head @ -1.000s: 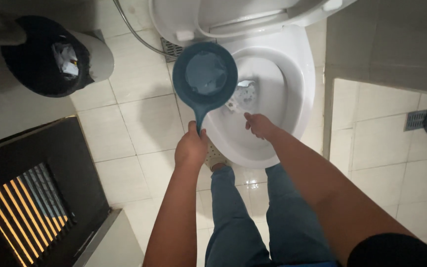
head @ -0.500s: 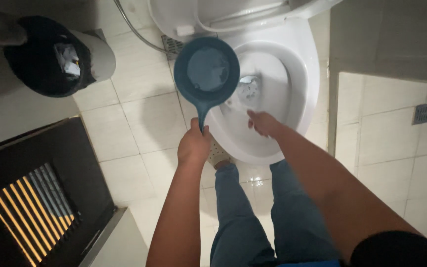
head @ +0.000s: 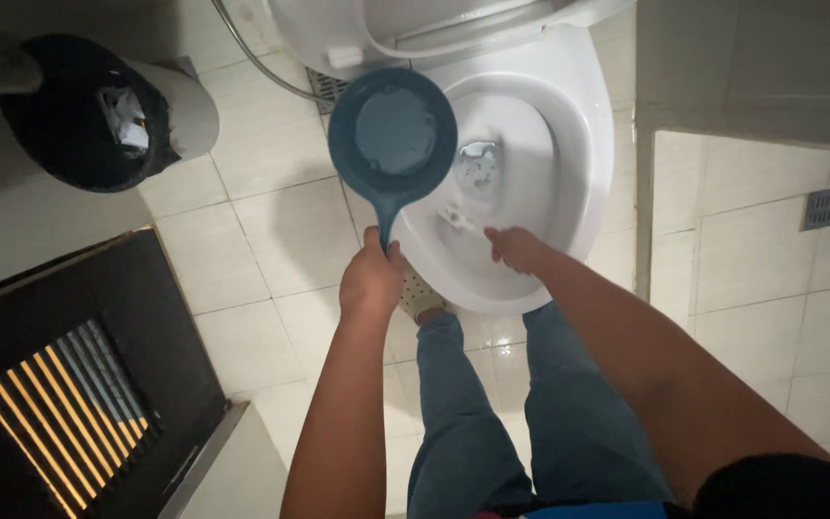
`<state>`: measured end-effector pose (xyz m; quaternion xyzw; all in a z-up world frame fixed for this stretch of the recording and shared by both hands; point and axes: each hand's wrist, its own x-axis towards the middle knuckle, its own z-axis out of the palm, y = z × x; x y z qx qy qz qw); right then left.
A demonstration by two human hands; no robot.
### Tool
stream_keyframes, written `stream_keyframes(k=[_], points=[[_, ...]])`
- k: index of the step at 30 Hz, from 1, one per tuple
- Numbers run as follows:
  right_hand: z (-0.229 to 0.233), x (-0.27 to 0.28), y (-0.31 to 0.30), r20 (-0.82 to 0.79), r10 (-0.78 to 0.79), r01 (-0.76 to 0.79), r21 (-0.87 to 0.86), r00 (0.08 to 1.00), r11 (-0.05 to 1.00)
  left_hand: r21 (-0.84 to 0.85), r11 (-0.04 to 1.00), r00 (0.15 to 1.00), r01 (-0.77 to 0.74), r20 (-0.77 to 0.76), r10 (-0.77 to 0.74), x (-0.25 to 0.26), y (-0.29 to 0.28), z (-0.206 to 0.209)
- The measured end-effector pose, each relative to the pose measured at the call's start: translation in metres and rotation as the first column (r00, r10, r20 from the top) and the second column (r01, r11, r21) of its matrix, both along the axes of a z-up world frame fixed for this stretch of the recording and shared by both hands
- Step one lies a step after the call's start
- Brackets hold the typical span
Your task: The person pours water from a blue plastic scoop into the toilet bowl and scrubs the interior with a white toilet brush. They repeatedly rinse the brush in the bowl and continue scrubbing different areas of the toilet.
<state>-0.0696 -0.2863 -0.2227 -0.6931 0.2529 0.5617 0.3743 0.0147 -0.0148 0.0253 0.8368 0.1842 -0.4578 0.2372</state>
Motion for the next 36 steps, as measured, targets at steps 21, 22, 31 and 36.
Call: stream_keyframes(k=[21, 22, 31, 36], points=[[0.115, -0.005, 0.02, 0.062, -0.254, 0.228, 0.274, 0.965, 0.934, 0.024, 1.0, 0.999, 0.011, -0.038, -0.011, 0.006, -0.002, 0.007], [0.116, -0.003, 0.027, 0.028, -0.33, 0.31, 0.282, 0.943, 0.908, 0.035, 0.999, 0.999, 0.013, -0.034, -0.011, 0.007, -0.003, 0.007], [0.105, -0.062, -0.006, -0.083, -0.26, 0.269, 0.122, 0.962, 0.955, 0.013, 1.0, 0.999, 0.01, -0.039, -0.009, 0.005, 0.0, 0.008], [0.052, -0.005, 0.044, 0.038, -0.135, 0.123, 0.226, 0.99, 0.966, 0.015, 1.0, 0.999, 0.016, -0.039, -0.016, 0.005, -0.005, 0.009]])
